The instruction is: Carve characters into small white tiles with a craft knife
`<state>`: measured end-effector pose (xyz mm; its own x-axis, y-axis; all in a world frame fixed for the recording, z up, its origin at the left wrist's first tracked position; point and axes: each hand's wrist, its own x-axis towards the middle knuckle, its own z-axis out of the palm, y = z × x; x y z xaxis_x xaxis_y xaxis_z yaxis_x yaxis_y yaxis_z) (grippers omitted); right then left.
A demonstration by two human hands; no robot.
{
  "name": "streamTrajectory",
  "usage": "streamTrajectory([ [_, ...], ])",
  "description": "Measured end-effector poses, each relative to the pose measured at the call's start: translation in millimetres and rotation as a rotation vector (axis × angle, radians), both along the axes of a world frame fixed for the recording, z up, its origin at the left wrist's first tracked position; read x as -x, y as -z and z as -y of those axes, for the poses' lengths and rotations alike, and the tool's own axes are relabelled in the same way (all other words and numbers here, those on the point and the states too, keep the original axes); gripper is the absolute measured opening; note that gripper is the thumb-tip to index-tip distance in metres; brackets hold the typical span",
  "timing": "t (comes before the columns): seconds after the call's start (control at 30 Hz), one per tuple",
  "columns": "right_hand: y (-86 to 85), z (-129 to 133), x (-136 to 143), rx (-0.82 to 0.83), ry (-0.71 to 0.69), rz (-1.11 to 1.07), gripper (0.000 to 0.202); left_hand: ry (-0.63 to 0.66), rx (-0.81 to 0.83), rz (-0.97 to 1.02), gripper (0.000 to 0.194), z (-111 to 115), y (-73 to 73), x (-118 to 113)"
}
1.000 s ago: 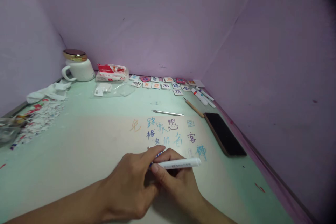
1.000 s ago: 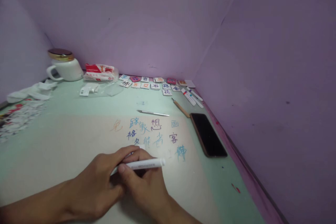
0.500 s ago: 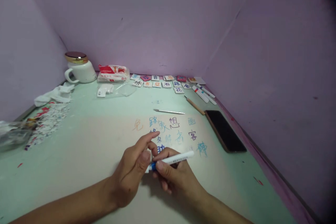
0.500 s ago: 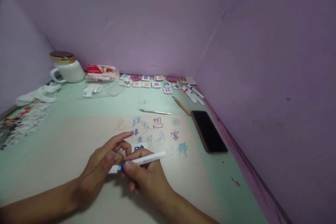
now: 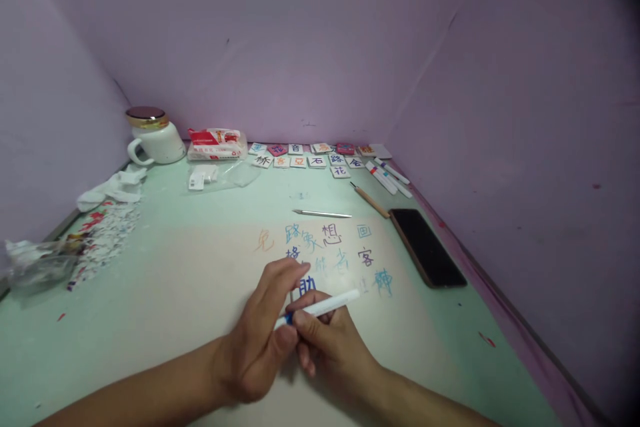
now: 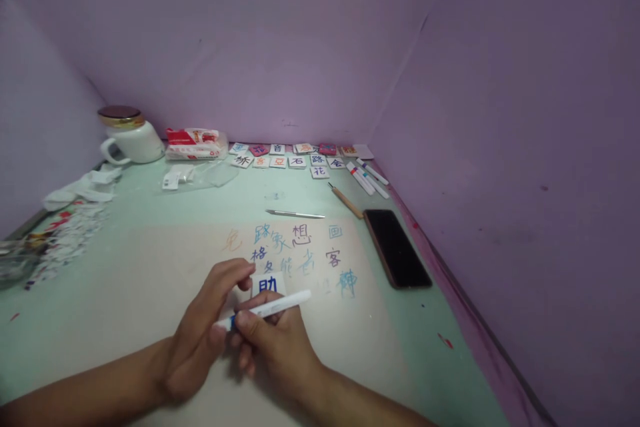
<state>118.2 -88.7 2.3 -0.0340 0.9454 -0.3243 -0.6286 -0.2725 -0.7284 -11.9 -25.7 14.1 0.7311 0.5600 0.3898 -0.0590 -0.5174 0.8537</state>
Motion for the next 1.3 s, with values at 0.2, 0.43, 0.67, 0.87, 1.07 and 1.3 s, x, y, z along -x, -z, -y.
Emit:
streamTrajectory([
  [0.2,2.7,10,12,-0.1,-0.001,-0.06,0.026,-0.032,-0.421,0.0,0.051,3,-4.3,2],
  [0.43,-8.0,12,11,-0.151,-0.077,0.13,0.034,-0.033,-0.534,0.115,0.057,3,-4.3,-6],
  [0.67,-21.4,-1,-31,-0.239,-0.012,0.494,0.027,-0.251,-0.345,0.01,0.058,3,6.8,5],
  [0.87,-43.4,-66,-158,-0.479,0.099,1.752,0.031,-0.447,-0.12,-0.026,0.043,0,12.1,7],
  [1.07,-48.8,-129,-240,-0.323,-0.193,2.091,0.046,-0.514,-0.109,-0.07,0.04,3,13.4,-1],
  [1.3,-48.2,-131,-247,0.088,-0.073,2.233,0.055,-0.55,-0.206,-0.145,0.04,-7,22.5,6],
])
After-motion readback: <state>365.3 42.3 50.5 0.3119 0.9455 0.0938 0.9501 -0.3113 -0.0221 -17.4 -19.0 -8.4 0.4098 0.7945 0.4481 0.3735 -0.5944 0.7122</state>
